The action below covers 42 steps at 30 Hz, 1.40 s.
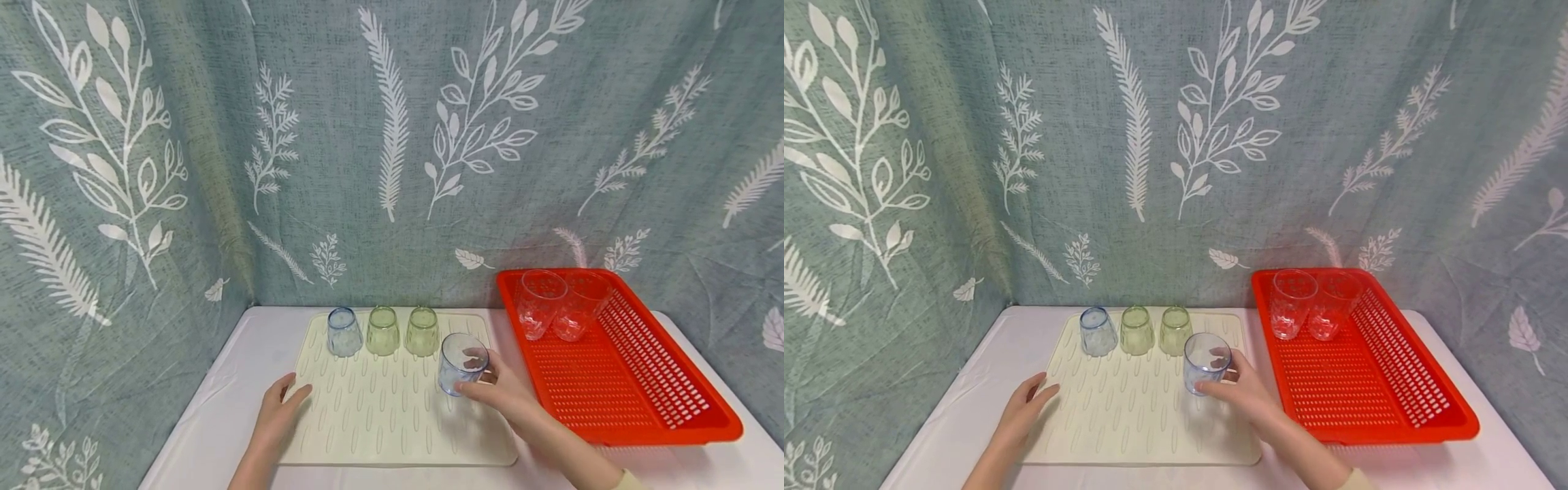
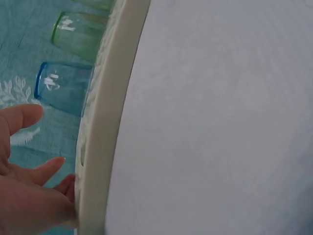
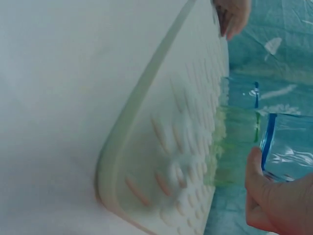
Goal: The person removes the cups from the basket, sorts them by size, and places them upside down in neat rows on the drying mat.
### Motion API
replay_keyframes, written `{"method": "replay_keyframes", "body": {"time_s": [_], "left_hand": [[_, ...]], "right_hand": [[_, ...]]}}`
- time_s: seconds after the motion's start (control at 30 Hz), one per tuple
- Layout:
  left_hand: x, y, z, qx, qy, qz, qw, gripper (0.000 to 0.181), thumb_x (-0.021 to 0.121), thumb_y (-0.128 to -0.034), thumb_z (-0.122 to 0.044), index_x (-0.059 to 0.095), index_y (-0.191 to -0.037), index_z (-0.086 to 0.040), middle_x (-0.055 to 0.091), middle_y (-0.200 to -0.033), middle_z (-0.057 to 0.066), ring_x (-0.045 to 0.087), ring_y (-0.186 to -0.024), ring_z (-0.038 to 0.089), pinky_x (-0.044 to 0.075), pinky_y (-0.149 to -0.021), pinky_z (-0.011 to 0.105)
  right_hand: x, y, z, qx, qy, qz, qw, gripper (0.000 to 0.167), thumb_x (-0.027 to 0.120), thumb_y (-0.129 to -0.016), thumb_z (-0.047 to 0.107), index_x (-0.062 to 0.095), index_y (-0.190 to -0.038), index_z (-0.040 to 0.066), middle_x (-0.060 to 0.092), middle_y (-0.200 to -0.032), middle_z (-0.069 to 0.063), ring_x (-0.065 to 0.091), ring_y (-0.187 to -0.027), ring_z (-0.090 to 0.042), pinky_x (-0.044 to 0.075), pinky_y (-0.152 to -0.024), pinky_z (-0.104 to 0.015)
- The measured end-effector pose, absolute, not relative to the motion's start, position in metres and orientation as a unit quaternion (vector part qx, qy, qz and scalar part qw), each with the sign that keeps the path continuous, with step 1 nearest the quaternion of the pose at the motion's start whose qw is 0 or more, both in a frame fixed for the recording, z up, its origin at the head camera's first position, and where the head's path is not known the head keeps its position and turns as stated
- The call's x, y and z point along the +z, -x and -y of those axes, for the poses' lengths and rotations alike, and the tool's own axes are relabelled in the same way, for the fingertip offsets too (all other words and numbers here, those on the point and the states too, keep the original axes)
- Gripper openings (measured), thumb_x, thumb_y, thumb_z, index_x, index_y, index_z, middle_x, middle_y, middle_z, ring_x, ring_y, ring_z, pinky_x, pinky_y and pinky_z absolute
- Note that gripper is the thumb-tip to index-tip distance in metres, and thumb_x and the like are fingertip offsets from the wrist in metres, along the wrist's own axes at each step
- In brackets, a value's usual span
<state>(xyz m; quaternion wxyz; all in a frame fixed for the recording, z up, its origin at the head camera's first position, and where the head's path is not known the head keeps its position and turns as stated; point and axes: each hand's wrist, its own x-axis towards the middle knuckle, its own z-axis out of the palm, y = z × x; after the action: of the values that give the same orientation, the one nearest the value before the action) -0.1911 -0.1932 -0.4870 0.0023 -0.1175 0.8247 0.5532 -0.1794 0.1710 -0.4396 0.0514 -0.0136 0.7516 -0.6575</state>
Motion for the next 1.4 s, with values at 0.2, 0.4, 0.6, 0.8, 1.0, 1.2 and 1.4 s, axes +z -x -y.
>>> {"method": "replay_keyframes", "body": {"time_s": [0.2,0.4,0.6,0.8,1.0,1.2,1.4], "left_hand": [[-0.475,0.188,0.176,0.506,0.094,-0.857,-0.023,0.068,0.058,-0.0962,-0.025,0.028,-0.146,0.009,0.021,-0.148,0.037,0.017,-0.138,0.053,0.016,-0.111,0.065],[-0.466,0.184,0.150,0.562,0.055,-0.825,-0.024,0.061,0.061,-0.0963,-0.029,0.038,-0.146,-0.002,0.039,-0.147,0.023,0.038,-0.134,0.040,0.035,-0.107,0.054],[-0.453,0.178,0.121,0.631,-0.004,-0.775,-0.027,0.053,0.065,-0.0943,-0.027,0.049,-0.141,-0.007,0.053,-0.137,0.013,0.053,-0.121,0.026,0.045,-0.098,0.042],[-0.439,0.173,0.097,0.667,-0.061,-0.743,-0.010,0.050,0.070,-0.0908,-0.022,0.053,-0.137,-0.011,0.056,-0.132,0.007,0.055,-0.115,0.022,0.046,-0.094,0.035],[-0.433,0.168,0.078,0.655,-0.114,-0.747,0.001,0.051,0.073,-0.0882,-0.021,0.055,-0.135,-0.012,0.056,-0.132,0.006,0.053,-0.116,0.026,0.050,-0.093,0.033],[-0.433,0.166,0.068,0.636,-0.145,-0.758,0.006,0.053,0.075,-0.0862,-0.024,0.055,-0.135,-0.014,0.056,-0.133,0.003,0.052,-0.116,0.029,0.051,-0.092,0.035],[-0.437,0.167,0.062,0.596,-0.165,-0.785,-0.011,0.060,0.079,-0.0826,-0.030,0.055,-0.134,-0.012,0.055,-0.133,0.007,0.054,-0.112,0.024,0.053,-0.088,0.036]], "right_hand": [[-0.445,0.177,-0.166,-0.657,0.016,-0.751,0.067,0.063,0.079,-0.078,0.012,0.049,-0.133,0.004,0.057,-0.117,-0.013,0.056,-0.099,-0.024,0.049,-0.079,-0.034],[-0.453,0.174,-0.161,-0.647,0.008,-0.760,0.064,0.064,0.080,-0.076,0.011,0.050,-0.132,0.003,0.058,-0.116,-0.012,0.057,-0.102,-0.025,0.051,-0.079,-0.033],[-0.457,0.173,-0.158,-0.653,0.015,-0.754,0.074,0.065,0.080,-0.077,0.011,0.049,-0.133,0.003,0.058,-0.118,-0.013,0.056,-0.106,-0.026,0.052,-0.081,-0.034],[-0.462,0.173,-0.156,-0.638,0.030,-0.767,0.066,0.064,0.082,-0.076,0.013,0.052,-0.132,0.005,0.058,-0.117,-0.011,0.055,-0.109,-0.026,0.050,-0.084,-0.033],[-0.463,0.174,-0.152,-0.606,0.044,-0.792,0.052,0.063,0.085,-0.072,0.017,0.056,-0.127,0.010,0.059,-0.114,-0.008,0.054,-0.113,-0.028,0.046,-0.089,-0.037],[-0.460,0.173,-0.150,-0.581,0.067,-0.810,0.051,0.064,0.087,-0.071,0.022,0.057,-0.126,0.012,0.060,-0.116,-0.006,0.053,-0.114,-0.030,0.048,-0.086,-0.040],[-0.457,0.172,-0.149,-0.555,0.115,-0.823,0.037,0.065,0.088,-0.068,0.021,0.058,-0.125,0.010,0.061,-0.114,-0.005,0.056,-0.105,-0.026,0.054,-0.077,-0.030]]}}
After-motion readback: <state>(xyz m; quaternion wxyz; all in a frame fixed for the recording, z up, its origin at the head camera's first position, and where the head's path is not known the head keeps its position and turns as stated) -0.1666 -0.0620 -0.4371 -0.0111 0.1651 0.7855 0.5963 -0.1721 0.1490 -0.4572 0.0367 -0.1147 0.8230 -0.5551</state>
